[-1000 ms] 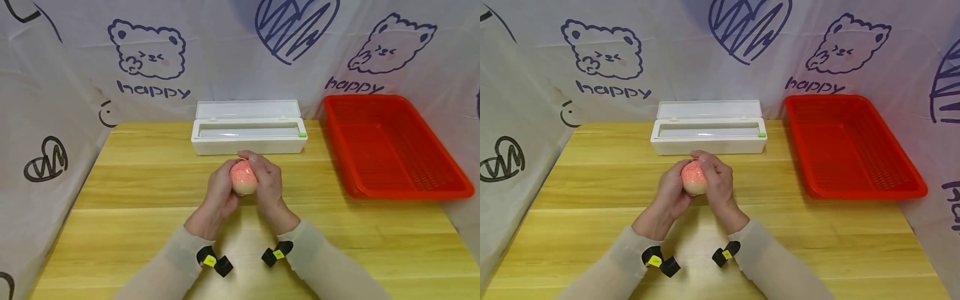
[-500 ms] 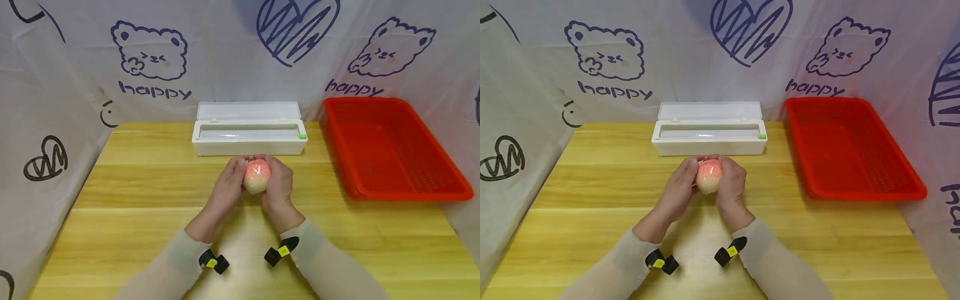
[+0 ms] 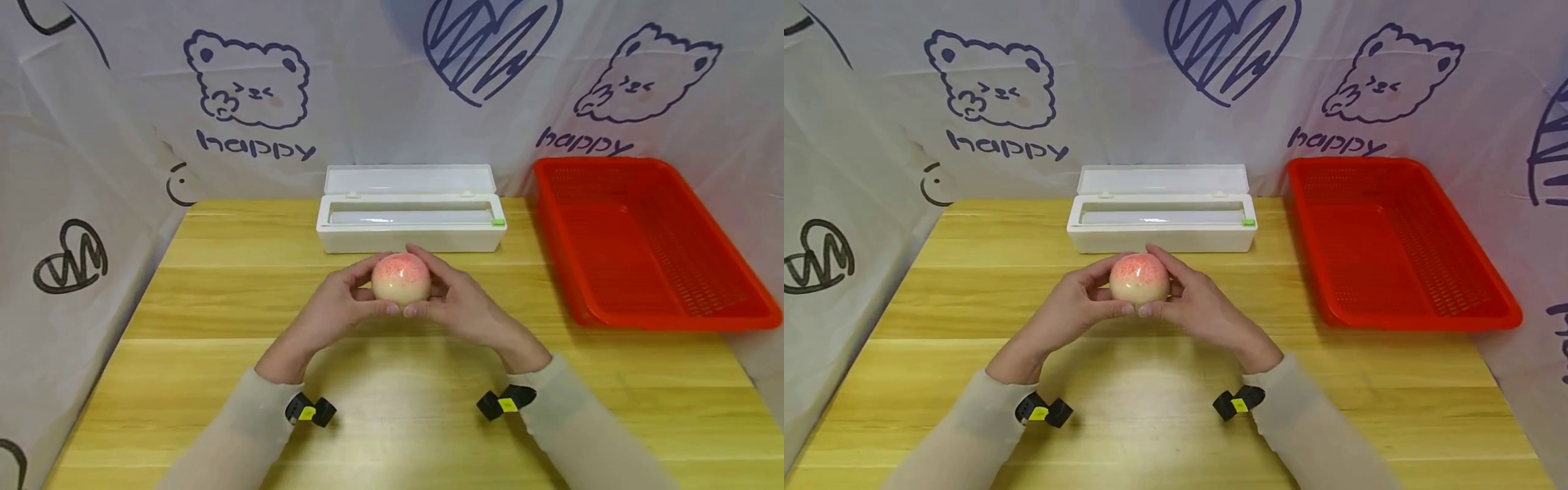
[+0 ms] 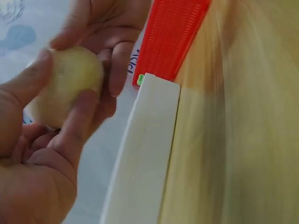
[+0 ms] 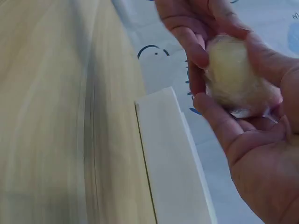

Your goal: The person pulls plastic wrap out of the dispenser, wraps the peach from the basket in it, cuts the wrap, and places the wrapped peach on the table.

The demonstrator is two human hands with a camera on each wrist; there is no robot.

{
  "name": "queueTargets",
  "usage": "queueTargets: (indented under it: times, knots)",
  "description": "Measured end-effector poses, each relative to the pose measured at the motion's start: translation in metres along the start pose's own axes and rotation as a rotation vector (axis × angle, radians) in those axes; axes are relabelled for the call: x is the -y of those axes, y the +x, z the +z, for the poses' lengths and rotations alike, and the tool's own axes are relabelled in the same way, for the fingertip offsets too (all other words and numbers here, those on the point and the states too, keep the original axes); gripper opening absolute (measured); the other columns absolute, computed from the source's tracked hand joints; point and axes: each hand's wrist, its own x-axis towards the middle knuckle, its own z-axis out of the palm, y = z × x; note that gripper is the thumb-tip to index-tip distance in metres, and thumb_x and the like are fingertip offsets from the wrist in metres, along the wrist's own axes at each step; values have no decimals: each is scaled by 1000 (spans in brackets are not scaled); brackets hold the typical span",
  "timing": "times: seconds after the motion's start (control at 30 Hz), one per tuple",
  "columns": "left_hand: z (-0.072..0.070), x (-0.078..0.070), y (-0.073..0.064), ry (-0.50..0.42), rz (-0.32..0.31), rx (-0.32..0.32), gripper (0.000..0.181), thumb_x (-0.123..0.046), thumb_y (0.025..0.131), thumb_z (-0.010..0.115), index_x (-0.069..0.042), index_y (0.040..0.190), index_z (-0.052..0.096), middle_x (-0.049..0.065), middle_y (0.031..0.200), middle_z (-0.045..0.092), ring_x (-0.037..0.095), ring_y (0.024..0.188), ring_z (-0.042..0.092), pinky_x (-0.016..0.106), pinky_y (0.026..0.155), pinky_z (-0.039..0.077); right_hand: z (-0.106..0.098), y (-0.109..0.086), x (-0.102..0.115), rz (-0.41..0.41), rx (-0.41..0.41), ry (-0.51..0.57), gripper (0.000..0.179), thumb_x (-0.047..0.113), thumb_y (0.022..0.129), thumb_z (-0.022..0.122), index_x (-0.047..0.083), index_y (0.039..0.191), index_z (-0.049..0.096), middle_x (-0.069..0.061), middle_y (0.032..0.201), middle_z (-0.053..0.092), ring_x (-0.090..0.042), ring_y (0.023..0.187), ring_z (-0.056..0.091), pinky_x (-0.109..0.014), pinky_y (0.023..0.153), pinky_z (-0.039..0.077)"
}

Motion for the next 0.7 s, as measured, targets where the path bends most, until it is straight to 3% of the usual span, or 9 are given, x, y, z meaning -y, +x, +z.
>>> queueTargets:
  times: [0.1,0.2,0.3,0.47,0.57,0.63,0.7]
  knots:
    - [0,-4,-2,164,41,47,84,-13,86,89,-16,159,46,5,150,58,21,120,70,29,94,60,-2,-4,1,-23,13,-63,96,6,84,87,17,165,36,-10,159,50,-29,125,66,-34,100,58]
    - [2,-7,-3,327,110,44,80,-15,84,90,-16,153,50,5,141,64,18,117,70,29,94,60,-1,-7,0,-46,-6,-112,96,5,81,90,17,163,41,-11,156,54,-27,120,69,-29,96,59]
    - [5,-8,-3,373,139,25,75,-11,84,90,-16,150,52,5,139,65,19,119,68,36,99,59,2,-8,-1,-68,-13,-139,98,1,80,89,16,163,40,-13,155,53,-27,114,72,-28,92,61]
    - [10,-6,-4,469,195,-30,76,-7,84,89,-4,148,49,14,139,65,27,127,65,47,107,54,7,-8,-5,-126,-26,-211,97,-3,80,89,11,162,38,-20,151,55,-28,111,75,-29,87,62]
    - [14,-4,-4,526,231,-88,75,-5,82,90,-1,145,49,18,135,67,30,125,66,50,106,55,8,-8,-6,-159,-47,-234,93,-1,81,89,10,160,40,-19,150,57,-29,117,73,-31,91,61]
    - [17,-2,-3,545,251,-129,73,-1,82,89,-1,143,49,18,134,67,31,124,66,49,107,54,9,-8,-7,-149,-32,-153,90,1,85,86,12,161,38,-16,155,52,-29,127,67,-30,100,58]
    - [20,0,-1,546,250,-159,74,4,81,87,0,144,48,19,136,63,32,126,62,50,110,52,12,-7,-7,-132,-19,-10,76,10,98,75,10,162,34,-15,160,44,-28,138,55,-28,110,50]
